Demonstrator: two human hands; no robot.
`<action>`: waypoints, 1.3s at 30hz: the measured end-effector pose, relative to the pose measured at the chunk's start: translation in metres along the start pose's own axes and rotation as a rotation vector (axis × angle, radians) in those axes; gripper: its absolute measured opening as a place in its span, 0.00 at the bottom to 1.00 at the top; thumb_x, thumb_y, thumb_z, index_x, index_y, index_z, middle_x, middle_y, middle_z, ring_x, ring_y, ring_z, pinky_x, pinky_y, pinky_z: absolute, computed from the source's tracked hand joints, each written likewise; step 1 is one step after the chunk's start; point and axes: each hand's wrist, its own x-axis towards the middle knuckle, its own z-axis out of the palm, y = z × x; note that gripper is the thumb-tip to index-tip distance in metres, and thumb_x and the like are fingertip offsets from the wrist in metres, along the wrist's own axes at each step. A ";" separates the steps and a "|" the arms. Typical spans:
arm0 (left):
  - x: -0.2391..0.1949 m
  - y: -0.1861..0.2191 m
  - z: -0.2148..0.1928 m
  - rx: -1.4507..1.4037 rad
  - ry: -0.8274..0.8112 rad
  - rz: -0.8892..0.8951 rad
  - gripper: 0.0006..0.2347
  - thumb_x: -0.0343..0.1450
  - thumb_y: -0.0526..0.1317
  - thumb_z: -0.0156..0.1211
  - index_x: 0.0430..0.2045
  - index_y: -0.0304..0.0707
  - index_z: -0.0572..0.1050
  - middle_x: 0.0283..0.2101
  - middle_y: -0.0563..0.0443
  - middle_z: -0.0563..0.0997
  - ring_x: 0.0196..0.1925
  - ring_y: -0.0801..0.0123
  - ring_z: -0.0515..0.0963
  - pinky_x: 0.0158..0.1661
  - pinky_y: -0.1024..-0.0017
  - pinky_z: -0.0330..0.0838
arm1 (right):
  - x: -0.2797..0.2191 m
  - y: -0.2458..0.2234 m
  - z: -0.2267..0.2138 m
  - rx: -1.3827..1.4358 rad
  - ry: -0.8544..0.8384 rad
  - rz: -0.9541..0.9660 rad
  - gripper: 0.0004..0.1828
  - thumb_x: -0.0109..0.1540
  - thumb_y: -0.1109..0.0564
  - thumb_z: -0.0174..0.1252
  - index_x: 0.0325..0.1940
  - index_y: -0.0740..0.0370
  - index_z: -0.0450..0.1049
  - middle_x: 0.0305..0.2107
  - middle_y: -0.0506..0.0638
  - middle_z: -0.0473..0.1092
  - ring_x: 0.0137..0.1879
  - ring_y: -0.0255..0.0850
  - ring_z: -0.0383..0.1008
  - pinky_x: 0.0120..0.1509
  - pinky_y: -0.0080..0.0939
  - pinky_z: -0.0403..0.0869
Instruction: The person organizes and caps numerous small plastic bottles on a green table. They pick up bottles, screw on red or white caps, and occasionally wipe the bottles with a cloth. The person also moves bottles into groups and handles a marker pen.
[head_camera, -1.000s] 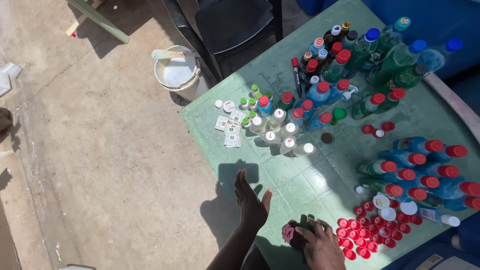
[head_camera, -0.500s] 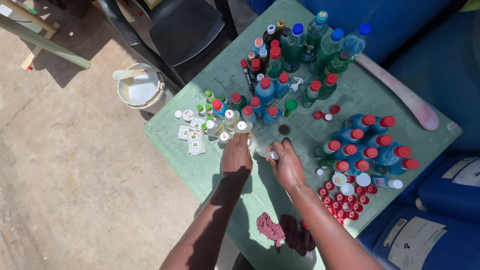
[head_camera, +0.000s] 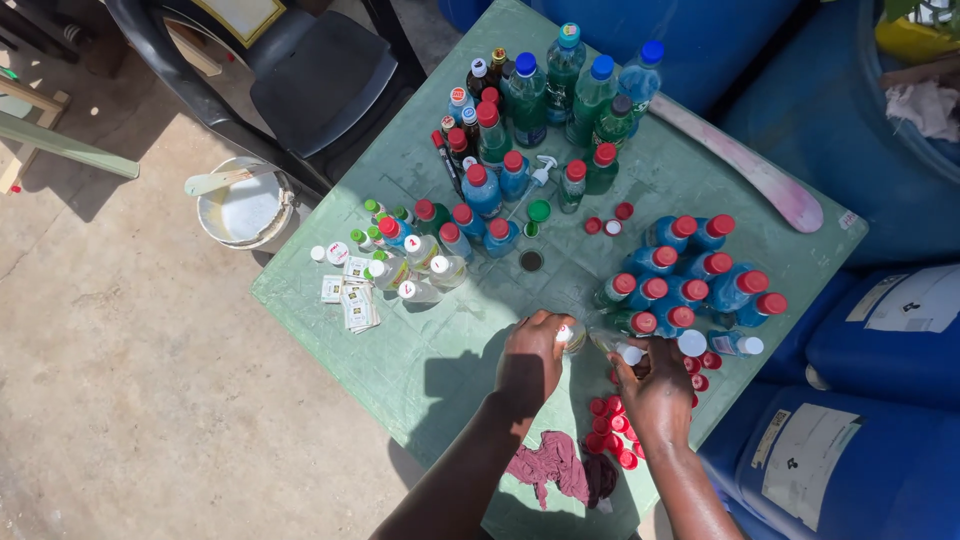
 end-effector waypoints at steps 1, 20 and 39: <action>0.003 0.002 0.010 0.016 -0.009 0.063 0.14 0.70 0.33 0.61 0.50 0.50 0.78 0.45 0.50 0.79 0.47 0.52 0.81 0.51 0.60 0.77 | 0.000 0.001 0.001 -0.023 0.003 0.010 0.19 0.57 0.47 0.74 0.48 0.52 0.81 0.26 0.51 0.70 0.36 0.52 0.78 0.42 0.50 0.78; 0.044 0.024 0.007 0.050 -0.072 0.337 0.17 0.66 0.25 0.61 0.45 0.47 0.79 0.39 0.43 0.83 0.42 0.43 0.84 0.44 0.55 0.81 | 0.002 -0.065 -0.034 -0.144 -0.197 0.119 0.21 0.59 0.40 0.70 0.52 0.46 0.76 0.24 0.46 0.73 0.39 0.50 0.80 0.48 0.56 0.78; -0.046 -0.043 -0.063 -0.345 0.326 -0.345 0.25 0.71 0.28 0.55 0.65 0.41 0.61 0.64 0.46 0.56 0.69 0.38 0.58 0.61 0.40 0.70 | 0.065 -0.218 0.094 0.132 -0.549 -0.610 0.24 0.63 0.65 0.57 0.63 0.51 0.67 0.61 0.56 0.59 0.54 0.69 0.74 0.46 0.68 0.81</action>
